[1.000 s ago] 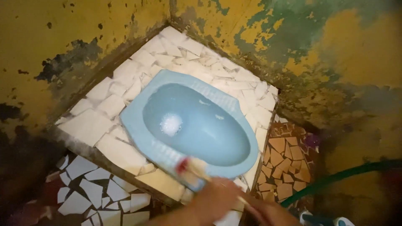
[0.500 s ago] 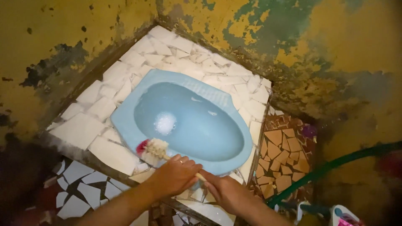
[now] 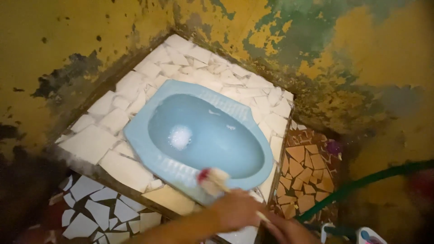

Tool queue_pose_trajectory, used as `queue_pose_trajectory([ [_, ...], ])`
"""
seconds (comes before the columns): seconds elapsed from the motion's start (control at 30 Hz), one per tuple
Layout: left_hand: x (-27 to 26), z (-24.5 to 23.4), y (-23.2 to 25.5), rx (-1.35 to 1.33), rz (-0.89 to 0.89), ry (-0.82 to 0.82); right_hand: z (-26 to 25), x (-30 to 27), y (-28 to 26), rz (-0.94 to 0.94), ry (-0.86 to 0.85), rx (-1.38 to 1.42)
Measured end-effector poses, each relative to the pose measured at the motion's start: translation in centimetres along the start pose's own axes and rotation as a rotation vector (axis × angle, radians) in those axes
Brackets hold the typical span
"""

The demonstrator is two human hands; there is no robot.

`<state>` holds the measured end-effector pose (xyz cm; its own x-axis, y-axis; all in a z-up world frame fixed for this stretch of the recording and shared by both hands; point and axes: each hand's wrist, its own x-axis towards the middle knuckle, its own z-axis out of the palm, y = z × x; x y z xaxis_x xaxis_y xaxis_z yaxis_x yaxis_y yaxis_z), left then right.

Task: Scrubbing a squat toilet and the surrounding tiled floor using a long-handled brush.

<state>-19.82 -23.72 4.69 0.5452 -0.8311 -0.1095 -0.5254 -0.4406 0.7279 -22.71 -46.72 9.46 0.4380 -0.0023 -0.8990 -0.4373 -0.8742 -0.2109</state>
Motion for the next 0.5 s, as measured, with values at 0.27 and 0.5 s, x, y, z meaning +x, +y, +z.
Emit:
queue_pose_trajectory([
  [0.27,-4.7,0.4,-4.8,0.248,0.24,0.286,2.6,-5.2,-7.9,-0.506,0.06,-0.099],
  [0.5,10.1,4.5,0.2,0.198,0.581,0.374,0.5,-1.4,6.0,0.348,0.418,0.219],
])
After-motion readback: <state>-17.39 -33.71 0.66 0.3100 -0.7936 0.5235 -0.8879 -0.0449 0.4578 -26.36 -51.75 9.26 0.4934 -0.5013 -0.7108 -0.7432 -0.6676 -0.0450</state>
